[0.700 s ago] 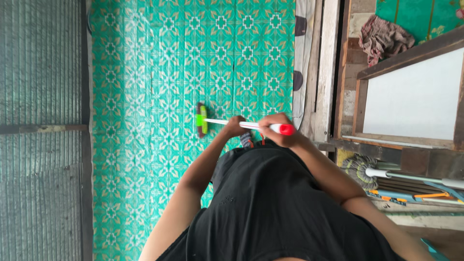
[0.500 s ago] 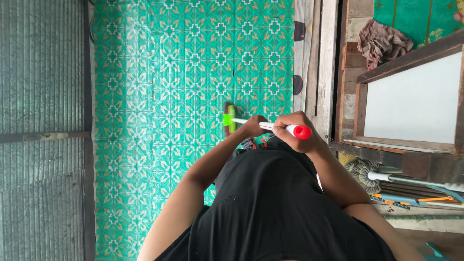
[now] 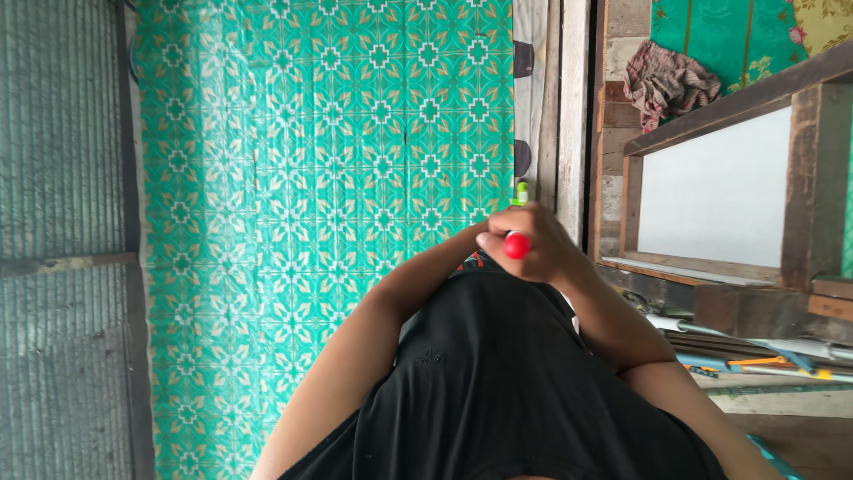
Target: The person uses a squeegee to push liquid across a green patterned floor, moving from one end of the area to the other.
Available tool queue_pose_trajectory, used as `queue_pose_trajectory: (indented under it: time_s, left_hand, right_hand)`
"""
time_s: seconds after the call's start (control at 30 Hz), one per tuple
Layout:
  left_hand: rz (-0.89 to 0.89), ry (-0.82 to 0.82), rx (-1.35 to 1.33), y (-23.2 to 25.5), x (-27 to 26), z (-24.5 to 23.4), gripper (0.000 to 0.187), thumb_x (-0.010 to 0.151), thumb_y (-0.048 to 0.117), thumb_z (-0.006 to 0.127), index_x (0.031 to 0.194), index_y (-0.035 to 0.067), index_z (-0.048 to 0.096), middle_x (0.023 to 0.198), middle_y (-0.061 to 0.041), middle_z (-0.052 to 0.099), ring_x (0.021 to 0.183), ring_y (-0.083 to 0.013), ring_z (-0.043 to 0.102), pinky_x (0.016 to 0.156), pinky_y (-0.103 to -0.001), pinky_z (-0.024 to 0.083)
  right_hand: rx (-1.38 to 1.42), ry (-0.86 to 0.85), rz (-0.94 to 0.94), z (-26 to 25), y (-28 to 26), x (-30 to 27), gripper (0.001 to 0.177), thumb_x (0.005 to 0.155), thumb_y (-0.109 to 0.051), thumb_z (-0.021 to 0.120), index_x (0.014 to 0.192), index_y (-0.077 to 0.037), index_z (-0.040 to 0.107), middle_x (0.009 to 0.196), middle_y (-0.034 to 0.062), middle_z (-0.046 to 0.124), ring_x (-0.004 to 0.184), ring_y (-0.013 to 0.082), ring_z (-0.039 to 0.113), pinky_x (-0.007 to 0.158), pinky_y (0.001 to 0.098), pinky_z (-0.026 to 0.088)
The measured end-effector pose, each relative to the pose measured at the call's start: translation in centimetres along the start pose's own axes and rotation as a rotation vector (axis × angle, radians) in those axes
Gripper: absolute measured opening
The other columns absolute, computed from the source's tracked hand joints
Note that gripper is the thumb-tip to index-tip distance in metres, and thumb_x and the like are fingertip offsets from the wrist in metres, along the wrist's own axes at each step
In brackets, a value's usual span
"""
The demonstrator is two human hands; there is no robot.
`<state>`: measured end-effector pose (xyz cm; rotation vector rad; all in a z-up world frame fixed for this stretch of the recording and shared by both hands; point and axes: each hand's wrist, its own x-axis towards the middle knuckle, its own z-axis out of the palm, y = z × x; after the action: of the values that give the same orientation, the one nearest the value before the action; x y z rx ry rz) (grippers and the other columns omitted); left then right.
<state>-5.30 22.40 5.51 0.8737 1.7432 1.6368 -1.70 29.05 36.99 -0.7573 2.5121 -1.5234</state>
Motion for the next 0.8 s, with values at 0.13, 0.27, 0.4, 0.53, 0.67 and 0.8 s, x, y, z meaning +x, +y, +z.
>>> queue_pose_trajectory:
  time_s: [0.13,0.27,0.4,0.53,0.67,0.8]
  left_hand:
    - [0.075,-0.025,-0.016,1.3,1.1,0.3,0.028,0.073,0.025,0.079,0.089,0.004,0.071,0.087,-0.015,0.073,0.081,-0.031,0.071,0.073,-0.041,0.054]
    - [0.179,-0.038,0.063,3.0,1.7,0.1,0.028,0.073,0.027,0.079,0.087,0.004,0.071,0.085,-0.016,0.072,0.079,-0.0326,0.07,0.071,-0.042,0.053]
    - [0.077,0.007,0.323,5.2,1.0,-2.7,0.028,0.074,0.028,0.078,0.085,0.003,0.071,0.083,-0.017,0.071,0.077,-0.0343,0.069,0.069,-0.042,0.053]
    - [0.02,0.254,0.377,6.3,-2.4,-6.1,0.024,0.075,0.023,0.082,0.08,0.002,0.069,0.081,-0.019,0.07,0.076,-0.0372,0.068,0.069,-0.044,0.052]
    - [0.048,0.52,0.555,4.3,-6.4,-9.5,0.018,0.076,0.012,0.08,0.088,0.005,0.07,0.086,-0.014,0.07,0.087,-0.0365,0.068,0.078,-0.046,0.053]
    - [-0.213,0.698,0.767,0.2,-10.6,-13.0,0.024,0.072,0.013,0.081,0.095,0.013,0.075,0.106,-0.006,0.072,0.108,-0.0321,0.066,0.101,-0.066,0.038]
  right_hand:
    - [-0.08,-0.095,-0.043,0.3,-0.5,0.0,0.037,0.084,-0.015,0.073,0.056,-0.004,0.051,0.051,0.0136,0.051,0.048,0.0299,0.055,0.05,0.0419,0.04]
    - [0.006,-0.049,-0.179,-1.9,-1.8,-1.7,0.031,0.082,-0.011,0.077,0.063,-0.006,0.053,0.055,0.0082,0.054,0.048,0.0248,0.057,0.052,0.0397,0.043]
    - [0.051,0.014,-0.185,-5.2,-1.5,-2.7,0.024,0.079,-0.007,0.076,0.064,-0.005,0.058,0.055,0.0063,0.057,0.048,0.0193,0.06,0.047,0.0345,0.042]
    - [0.481,0.051,-0.216,-6.2,1.4,-2.5,0.02,0.09,-0.003,0.066,0.074,-0.002,0.055,0.067,0.0072,0.06,0.06,0.018,0.061,0.061,0.0319,0.049]
    - [0.662,0.009,-0.241,-3.6,7.1,-0.8,0.019,0.096,-0.003,0.065,0.082,-0.003,0.053,0.078,0.0082,0.061,0.078,0.0209,0.064,0.079,0.0364,0.054]
    - [0.66,-0.075,-0.298,1.0,13.1,2.3,0.013,0.096,-0.003,0.064,0.085,-0.002,0.055,0.084,0.008,0.063,0.09,0.0203,0.066,0.104,0.044,0.051]
